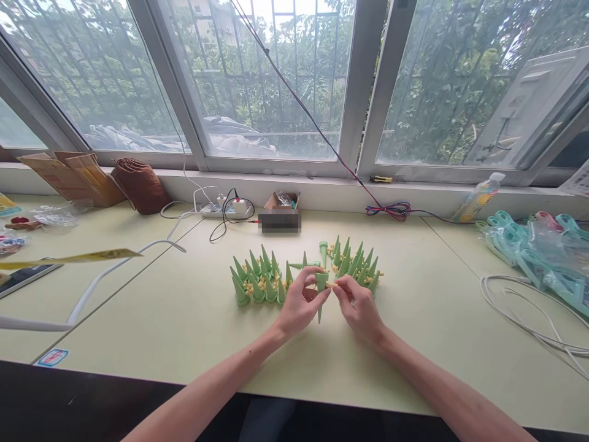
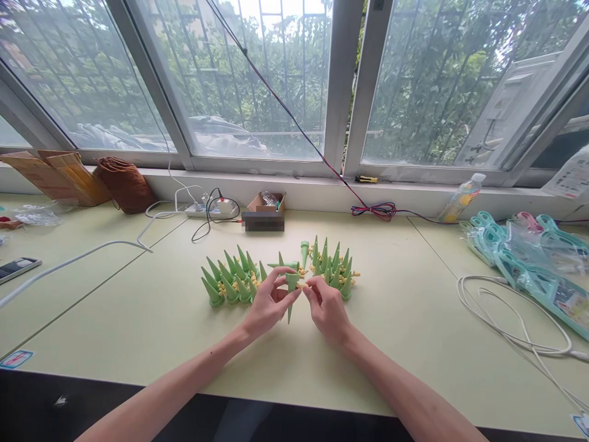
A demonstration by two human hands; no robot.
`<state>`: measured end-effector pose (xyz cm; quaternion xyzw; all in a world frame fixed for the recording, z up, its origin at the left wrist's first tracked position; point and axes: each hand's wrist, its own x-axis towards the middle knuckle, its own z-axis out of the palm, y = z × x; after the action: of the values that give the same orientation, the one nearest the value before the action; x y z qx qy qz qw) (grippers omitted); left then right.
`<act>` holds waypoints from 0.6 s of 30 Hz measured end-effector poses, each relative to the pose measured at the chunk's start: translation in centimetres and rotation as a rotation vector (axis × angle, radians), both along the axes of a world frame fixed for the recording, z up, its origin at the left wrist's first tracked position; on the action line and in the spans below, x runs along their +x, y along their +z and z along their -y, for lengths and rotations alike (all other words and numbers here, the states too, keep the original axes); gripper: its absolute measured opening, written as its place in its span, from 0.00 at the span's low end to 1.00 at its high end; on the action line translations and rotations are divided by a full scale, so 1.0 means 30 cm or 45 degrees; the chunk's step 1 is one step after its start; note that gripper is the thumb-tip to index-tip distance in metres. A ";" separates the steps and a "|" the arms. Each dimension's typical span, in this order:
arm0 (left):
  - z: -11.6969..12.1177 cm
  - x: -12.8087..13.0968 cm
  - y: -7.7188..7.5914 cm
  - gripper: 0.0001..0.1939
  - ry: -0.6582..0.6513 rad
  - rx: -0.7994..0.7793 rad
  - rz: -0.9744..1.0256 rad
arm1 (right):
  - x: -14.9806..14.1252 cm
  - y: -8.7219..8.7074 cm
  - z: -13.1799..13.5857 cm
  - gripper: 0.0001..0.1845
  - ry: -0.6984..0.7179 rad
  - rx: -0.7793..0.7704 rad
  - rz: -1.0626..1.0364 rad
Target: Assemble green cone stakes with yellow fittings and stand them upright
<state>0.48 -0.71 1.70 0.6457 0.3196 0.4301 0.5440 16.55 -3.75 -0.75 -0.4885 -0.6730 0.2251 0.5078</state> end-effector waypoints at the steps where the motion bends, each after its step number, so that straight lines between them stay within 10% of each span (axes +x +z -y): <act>1: 0.000 0.000 0.000 0.18 -0.005 0.000 0.004 | 0.001 0.001 0.000 0.10 0.005 0.000 0.001; 18: -0.001 -0.003 0.006 0.17 -0.029 -0.066 0.010 | -0.002 0.002 0.003 0.08 0.049 -0.019 -0.027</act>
<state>0.40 -0.70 1.89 0.6332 0.3214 0.4179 0.5667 16.49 -3.85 -0.69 -0.4770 -0.6752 0.2450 0.5066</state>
